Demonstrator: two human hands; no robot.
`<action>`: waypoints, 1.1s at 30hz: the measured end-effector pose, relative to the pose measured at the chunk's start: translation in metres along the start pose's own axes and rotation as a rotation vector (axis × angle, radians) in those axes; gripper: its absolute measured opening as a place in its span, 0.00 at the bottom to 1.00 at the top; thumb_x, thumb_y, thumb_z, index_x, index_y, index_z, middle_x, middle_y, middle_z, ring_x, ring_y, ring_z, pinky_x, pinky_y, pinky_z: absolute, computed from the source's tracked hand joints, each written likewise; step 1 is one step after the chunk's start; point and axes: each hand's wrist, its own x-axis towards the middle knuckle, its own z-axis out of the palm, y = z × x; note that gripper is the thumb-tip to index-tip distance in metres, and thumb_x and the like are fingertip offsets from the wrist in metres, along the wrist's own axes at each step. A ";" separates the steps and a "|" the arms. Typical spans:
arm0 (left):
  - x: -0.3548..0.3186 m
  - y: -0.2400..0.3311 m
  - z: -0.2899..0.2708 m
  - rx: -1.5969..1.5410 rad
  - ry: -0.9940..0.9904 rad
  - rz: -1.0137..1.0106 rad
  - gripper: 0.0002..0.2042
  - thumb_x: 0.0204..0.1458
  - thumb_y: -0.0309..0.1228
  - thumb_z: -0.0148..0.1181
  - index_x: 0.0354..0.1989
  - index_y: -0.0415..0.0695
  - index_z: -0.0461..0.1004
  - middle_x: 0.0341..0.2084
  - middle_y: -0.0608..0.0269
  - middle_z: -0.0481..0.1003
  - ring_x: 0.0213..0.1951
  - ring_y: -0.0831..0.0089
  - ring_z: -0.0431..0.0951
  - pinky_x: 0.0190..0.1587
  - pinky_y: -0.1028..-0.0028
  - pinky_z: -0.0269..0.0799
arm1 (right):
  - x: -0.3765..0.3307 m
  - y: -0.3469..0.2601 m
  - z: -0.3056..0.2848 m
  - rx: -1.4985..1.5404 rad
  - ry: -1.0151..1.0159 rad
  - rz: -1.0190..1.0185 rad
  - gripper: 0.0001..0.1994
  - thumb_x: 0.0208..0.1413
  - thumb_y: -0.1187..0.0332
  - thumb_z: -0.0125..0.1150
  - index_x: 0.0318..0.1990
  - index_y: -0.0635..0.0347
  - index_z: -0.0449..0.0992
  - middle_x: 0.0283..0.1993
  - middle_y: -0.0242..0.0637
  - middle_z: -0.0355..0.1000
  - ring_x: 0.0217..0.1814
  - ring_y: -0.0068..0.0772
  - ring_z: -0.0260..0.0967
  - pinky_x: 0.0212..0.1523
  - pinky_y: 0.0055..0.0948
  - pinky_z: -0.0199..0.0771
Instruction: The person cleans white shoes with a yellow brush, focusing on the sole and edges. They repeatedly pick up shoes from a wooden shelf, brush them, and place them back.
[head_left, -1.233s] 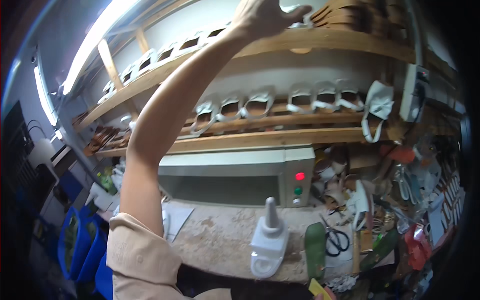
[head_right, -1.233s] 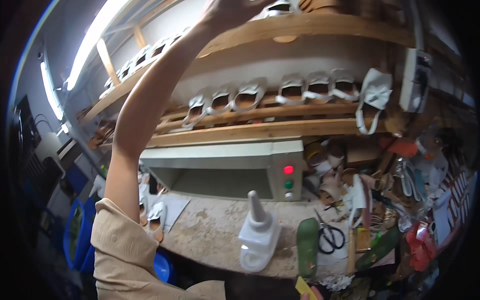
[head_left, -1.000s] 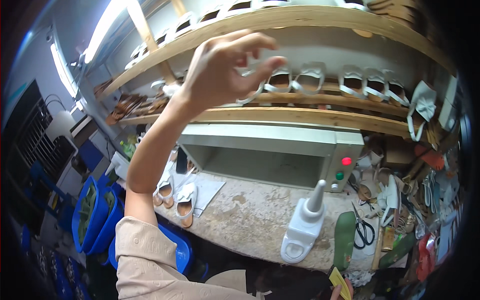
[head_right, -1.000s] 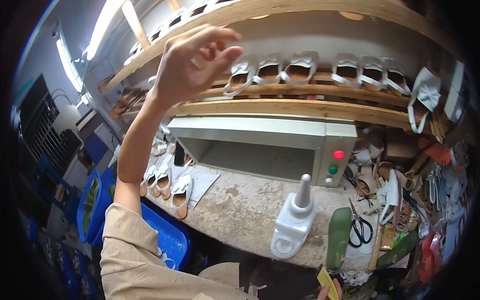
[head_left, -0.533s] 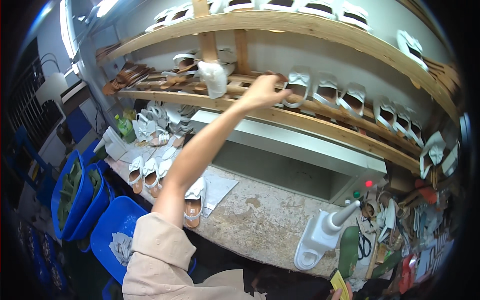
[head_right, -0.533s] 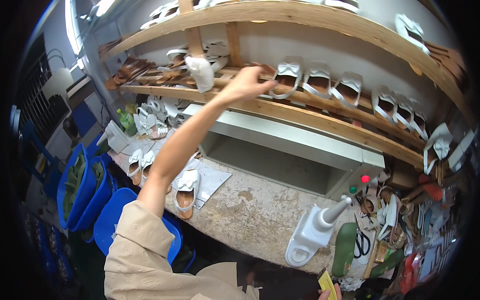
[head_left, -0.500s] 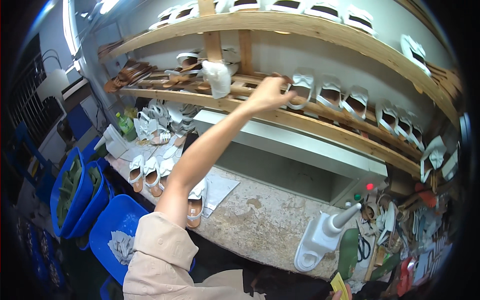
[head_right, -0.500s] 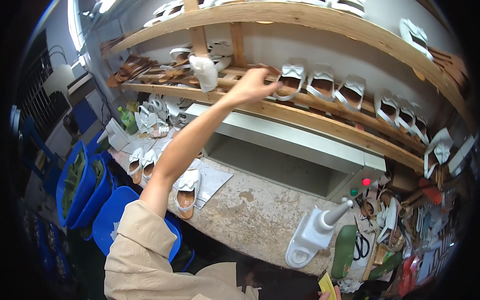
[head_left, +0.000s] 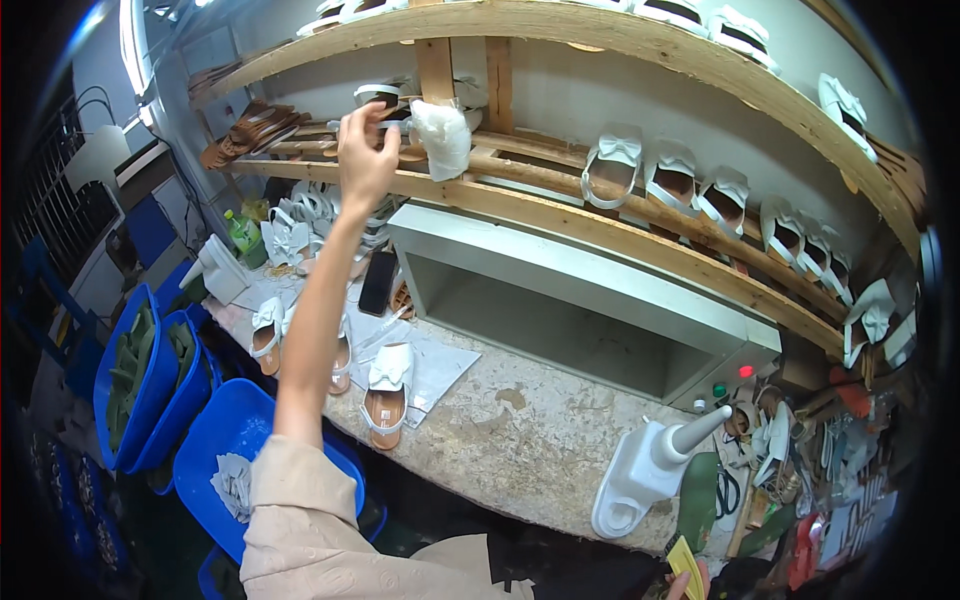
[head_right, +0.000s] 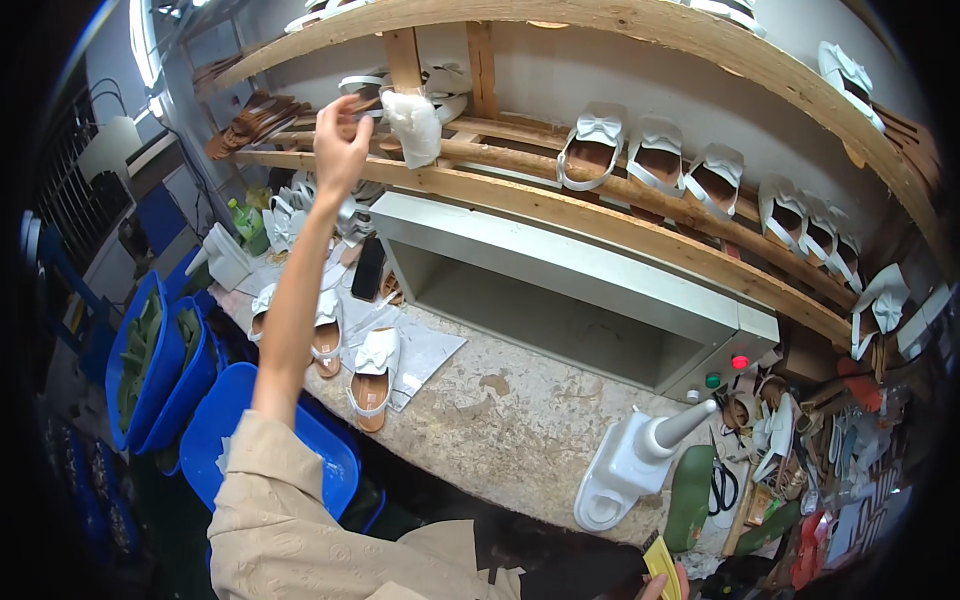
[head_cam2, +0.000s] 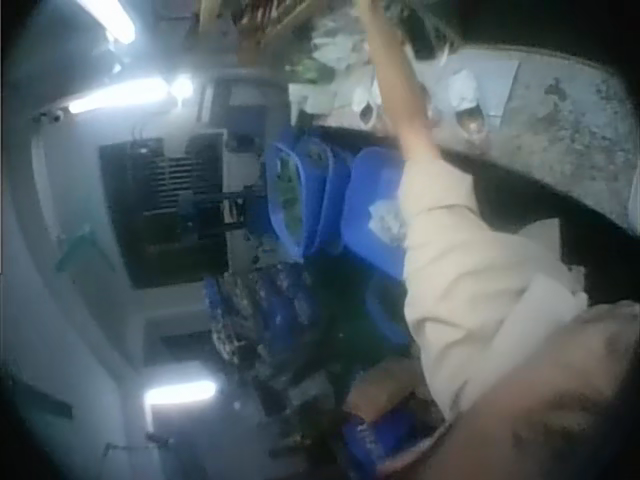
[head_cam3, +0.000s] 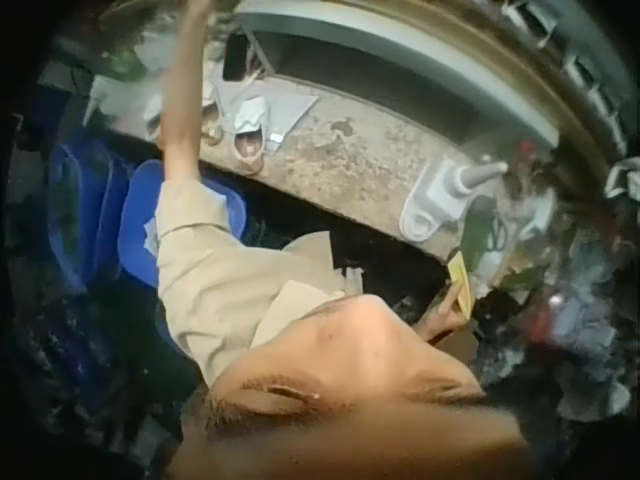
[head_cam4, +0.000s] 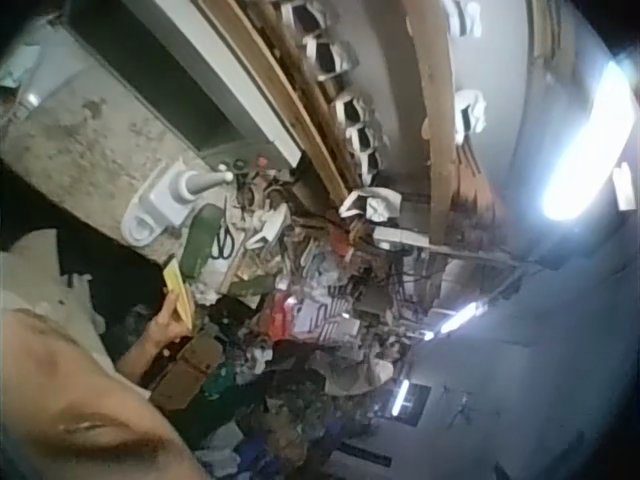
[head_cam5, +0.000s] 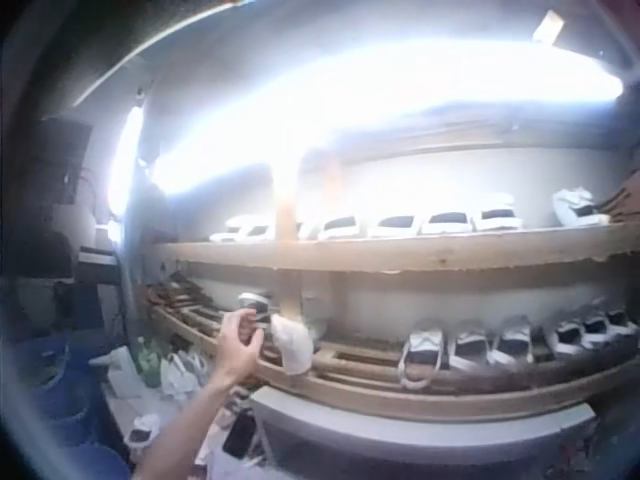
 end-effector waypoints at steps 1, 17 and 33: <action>0.015 -0.017 0.006 0.037 -0.100 0.031 0.23 0.47 0.27 0.63 0.55 0.44 0.70 0.48 0.51 0.68 0.50 0.58 0.71 0.56 0.61 0.67 | 0.000 0.001 0.002 0.019 0.001 -0.018 0.12 0.60 0.72 0.61 0.44 0.75 0.76 0.37 0.42 0.77 0.32 0.31 0.71 0.36 0.30 0.73; 0.056 -0.059 0.039 0.533 -0.335 0.307 0.18 0.53 0.25 0.50 0.52 0.56 0.72 0.40 0.58 0.75 0.38 0.50 0.79 0.39 0.53 0.76 | -0.014 -0.014 0.003 0.047 0.030 0.030 0.11 0.61 0.72 0.61 0.44 0.74 0.75 0.39 0.38 0.76 0.35 0.28 0.69 0.38 0.29 0.71; -0.045 0.010 -0.162 0.181 -0.253 0.206 0.10 0.62 0.25 0.52 0.50 0.40 0.73 0.39 0.59 0.73 0.33 0.76 0.79 0.30 0.75 0.75 | -0.022 -0.002 0.001 -0.206 -0.002 -0.130 0.15 0.59 0.66 0.62 0.41 0.75 0.78 0.35 0.42 0.77 0.29 0.34 0.70 0.31 0.31 0.71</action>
